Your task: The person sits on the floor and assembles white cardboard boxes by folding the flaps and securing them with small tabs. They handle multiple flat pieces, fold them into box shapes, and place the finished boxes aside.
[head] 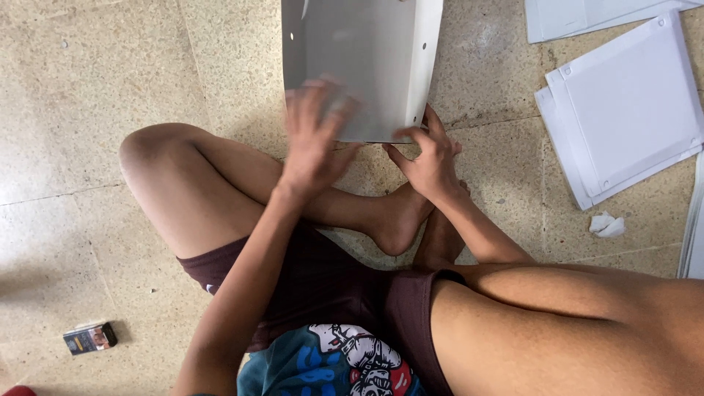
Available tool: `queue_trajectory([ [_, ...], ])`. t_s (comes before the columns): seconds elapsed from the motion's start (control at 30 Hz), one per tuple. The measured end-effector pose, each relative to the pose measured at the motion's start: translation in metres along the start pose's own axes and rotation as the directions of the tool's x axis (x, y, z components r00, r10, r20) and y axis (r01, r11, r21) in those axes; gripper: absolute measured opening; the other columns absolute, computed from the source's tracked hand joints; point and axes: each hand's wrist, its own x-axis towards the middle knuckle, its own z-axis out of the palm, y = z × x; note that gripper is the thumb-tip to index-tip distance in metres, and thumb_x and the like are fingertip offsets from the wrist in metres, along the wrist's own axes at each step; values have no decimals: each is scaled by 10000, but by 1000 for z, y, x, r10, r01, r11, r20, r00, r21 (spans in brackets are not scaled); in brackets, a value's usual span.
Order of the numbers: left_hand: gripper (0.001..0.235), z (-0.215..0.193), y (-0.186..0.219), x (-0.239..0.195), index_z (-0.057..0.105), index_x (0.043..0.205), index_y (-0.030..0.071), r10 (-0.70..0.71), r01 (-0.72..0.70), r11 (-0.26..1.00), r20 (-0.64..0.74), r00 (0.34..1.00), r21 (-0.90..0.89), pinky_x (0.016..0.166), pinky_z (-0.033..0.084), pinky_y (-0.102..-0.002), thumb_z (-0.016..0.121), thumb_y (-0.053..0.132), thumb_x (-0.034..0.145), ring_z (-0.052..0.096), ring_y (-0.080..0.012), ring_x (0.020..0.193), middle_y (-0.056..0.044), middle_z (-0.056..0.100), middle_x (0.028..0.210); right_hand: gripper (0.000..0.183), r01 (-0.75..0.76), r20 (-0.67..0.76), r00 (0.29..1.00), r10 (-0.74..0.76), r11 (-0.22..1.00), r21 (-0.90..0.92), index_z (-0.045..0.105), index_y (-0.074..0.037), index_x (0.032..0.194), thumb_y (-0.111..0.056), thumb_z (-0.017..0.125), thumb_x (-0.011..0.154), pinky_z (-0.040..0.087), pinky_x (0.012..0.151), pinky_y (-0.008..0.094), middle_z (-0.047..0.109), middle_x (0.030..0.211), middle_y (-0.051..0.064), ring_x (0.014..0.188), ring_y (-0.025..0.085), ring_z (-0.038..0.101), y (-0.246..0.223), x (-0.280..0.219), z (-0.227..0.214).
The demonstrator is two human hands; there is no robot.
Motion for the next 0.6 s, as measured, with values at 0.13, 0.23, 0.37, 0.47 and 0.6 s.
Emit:
queue_trajectory([
  [0.13,1480,-1,-39,-17,49,1673,192,-327,319,943,-87,941,-100,1291,172,-687,1099,495,674,28,-469,1617,-200,-94,1695,1074,86,-88,993,-78,992,89,203,-8,1530,-56,965,774,419,1218,461,427,1525,266,1437,397,451,16,-1,4],
  [0.23,1519,-5,-42,-13,-221,1546,86,-236,290,781,168,957,-553,1306,149,-472,1049,149,715,133,-391,1594,-285,111,1695,1285,-8,34,999,5,994,111,-46,-135,1626,-275,955,832,523,1132,454,169,1686,248,1446,385,477,32,2,6],
  [0.37,1087,16,-49,-20,-33,1596,70,-321,457,789,358,877,-411,1205,238,-666,713,-121,829,436,-559,1343,-326,273,1592,876,-141,211,971,110,980,137,226,-35,1587,-186,789,933,395,1090,614,423,1497,345,1342,533,454,10,14,-3],
  [0.47,905,19,-50,-17,113,1607,71,-358,471,790,328,874,-393,1159,317,-663,668,-71,906,371,-513,1376,-278,356,1564,739,-118,240,966,99,991,65,346,17,1536,-220,746,962,391,1081,620,396,1515,343,1328,546,452,10,15,-2],
  [0.6,835,10,-40,-16,174,1607,74,-319,434,815,327,890,-384,1191,286,-629,655,-33,932,279,-477,1426,-210,271,1612,673,-44,269,962,37,999,20,387,37,1508,-255,705,991,427,1036,647,340,1544,344,1304,580,446,9,12,-4],
])
